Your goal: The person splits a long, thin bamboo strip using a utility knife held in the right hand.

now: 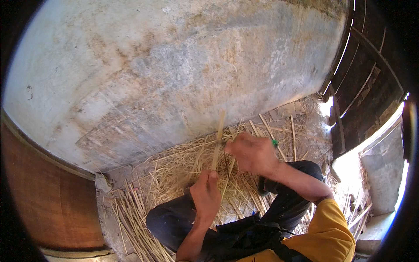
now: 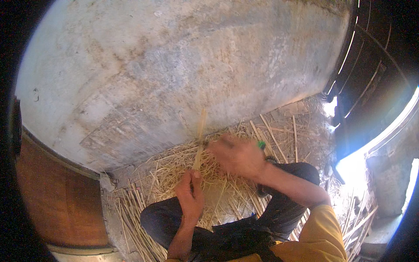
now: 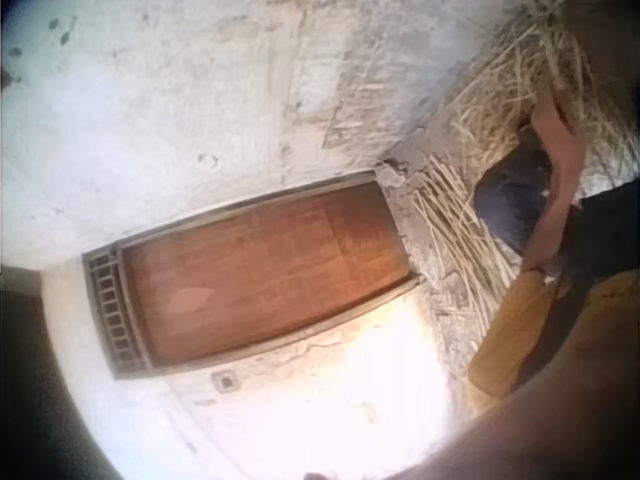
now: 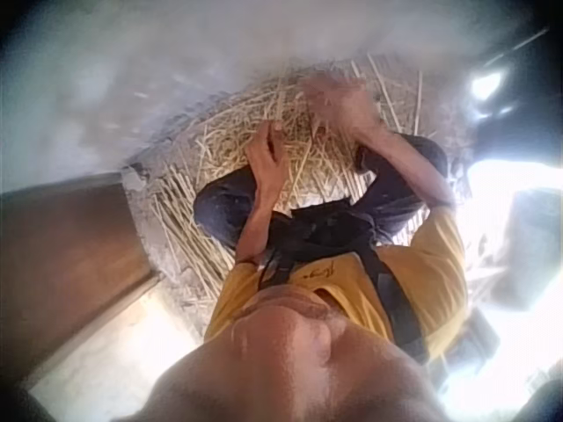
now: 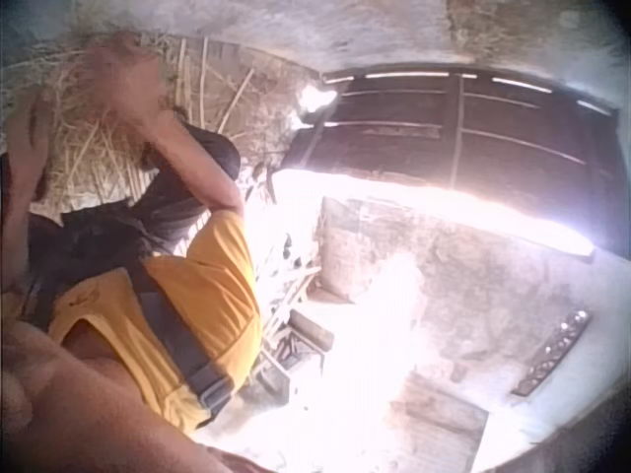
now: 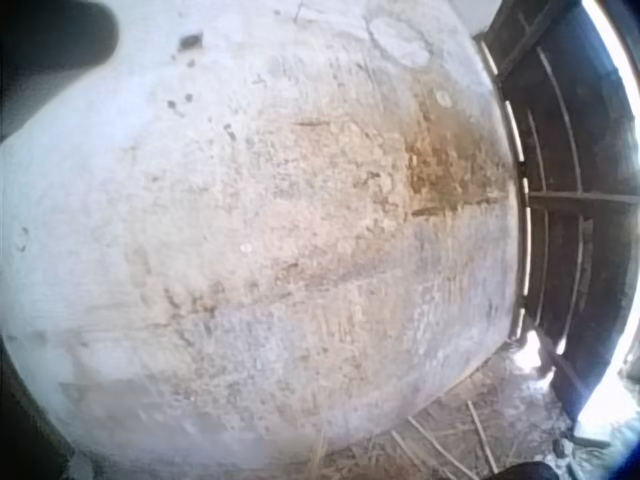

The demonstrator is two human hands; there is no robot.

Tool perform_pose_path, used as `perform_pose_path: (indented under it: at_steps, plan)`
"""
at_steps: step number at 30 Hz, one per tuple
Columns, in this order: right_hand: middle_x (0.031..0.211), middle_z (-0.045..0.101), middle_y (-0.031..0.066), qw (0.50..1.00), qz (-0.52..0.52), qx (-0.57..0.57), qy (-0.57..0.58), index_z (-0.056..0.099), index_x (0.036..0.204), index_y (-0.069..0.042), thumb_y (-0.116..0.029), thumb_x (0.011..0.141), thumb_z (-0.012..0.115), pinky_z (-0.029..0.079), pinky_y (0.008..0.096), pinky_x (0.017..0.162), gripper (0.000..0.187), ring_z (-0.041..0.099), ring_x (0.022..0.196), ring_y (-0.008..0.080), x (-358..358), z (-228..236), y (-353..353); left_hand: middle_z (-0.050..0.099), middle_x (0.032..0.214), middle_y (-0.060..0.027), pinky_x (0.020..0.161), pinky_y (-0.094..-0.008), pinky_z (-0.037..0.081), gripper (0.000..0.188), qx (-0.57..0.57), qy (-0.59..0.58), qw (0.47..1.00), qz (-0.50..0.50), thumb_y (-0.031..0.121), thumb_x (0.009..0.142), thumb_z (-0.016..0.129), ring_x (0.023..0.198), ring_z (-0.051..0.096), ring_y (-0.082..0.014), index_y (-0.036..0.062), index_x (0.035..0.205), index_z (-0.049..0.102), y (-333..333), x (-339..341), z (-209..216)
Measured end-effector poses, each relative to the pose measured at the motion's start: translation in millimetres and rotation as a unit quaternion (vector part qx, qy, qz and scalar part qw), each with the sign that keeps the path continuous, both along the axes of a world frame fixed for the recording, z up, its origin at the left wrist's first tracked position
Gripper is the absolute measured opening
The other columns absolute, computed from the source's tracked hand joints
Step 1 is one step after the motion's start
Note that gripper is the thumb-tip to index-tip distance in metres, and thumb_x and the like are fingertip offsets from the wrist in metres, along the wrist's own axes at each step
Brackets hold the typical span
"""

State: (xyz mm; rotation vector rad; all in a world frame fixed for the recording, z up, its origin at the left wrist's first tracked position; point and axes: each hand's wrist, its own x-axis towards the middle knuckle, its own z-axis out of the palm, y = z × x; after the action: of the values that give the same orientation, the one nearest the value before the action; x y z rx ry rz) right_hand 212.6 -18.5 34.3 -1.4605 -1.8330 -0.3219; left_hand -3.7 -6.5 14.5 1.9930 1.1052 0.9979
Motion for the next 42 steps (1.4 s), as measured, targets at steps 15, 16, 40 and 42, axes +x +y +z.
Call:
perform_pose_path:
  at_steps: [15,16,40,42]
  plan:
    - [0.09,0.068,-0.0002,0.842,0.062,-0.146,0.516,0.064,0.116,-0.004,-0.02,0.097,0.07,0.05,0.0257,0.075,0.026,0.06,0.08,0.0068,46,32,6,0.063,0.07,-0.012,0.059,-0.0306,0.045,0.019,-0.08,-0.039,0.995,-0.035,0.016,0.1,0.06,0.06,0.056,-0.0143,-0.0011,0.097,0.068,-6,4,2]
    - [0.092,0.069,0.0002,0.832,0.083,-0.158,0.526,0.064,0.117,-0.004,-0.02,0.097,0.07,0.051,0.0256,0.077,0.027,0.062,0.082,0.0068,41,34,6,0.062,0.07,-0.0117,0.059,-0.0304,0.045,0.018,-0.089,-0.051,0.994,-0.039,0.015,0.1,0.061,0.061,0.056,-0.0139,-0.0012,0.098,0.068,-5,4,-1]
    - [0.079,0.069,0.0014,0.769,0.097,-0.191,0.603,0.069,0.104,-0.004,-0.019,0.094,0.074,0.028,0.0218,0.045,0.019,0.04,0.05,0.0023,21,24,6,0.064,0.075,-0.0075,0.067,-0.0309,0.051,0.026,-0.139,-0.022,0.983,-0.116,0.02,0.105,0.056,0.069,0.064,-0.0149,-0.0023,0.107,0.069,6,4,-1]
    - [0.077,0.067,-0.0004,0.791,0.092,-0.189,0.575,0.069,0.102,-0.006,-0.019,0.092,0.076,0.028,0.0221,0.045,0.018,0.042,0.05,0.0026,23,19,6,0.067,0.079,-0.0086,0.07,-0.0311,0.053,0.024,-0.134,-0.015,0.983,-0.122,0.019,0.104,0.057,0.073,0.066,-0.0153,-0.0022,0.109,0.069,7,3,-3]
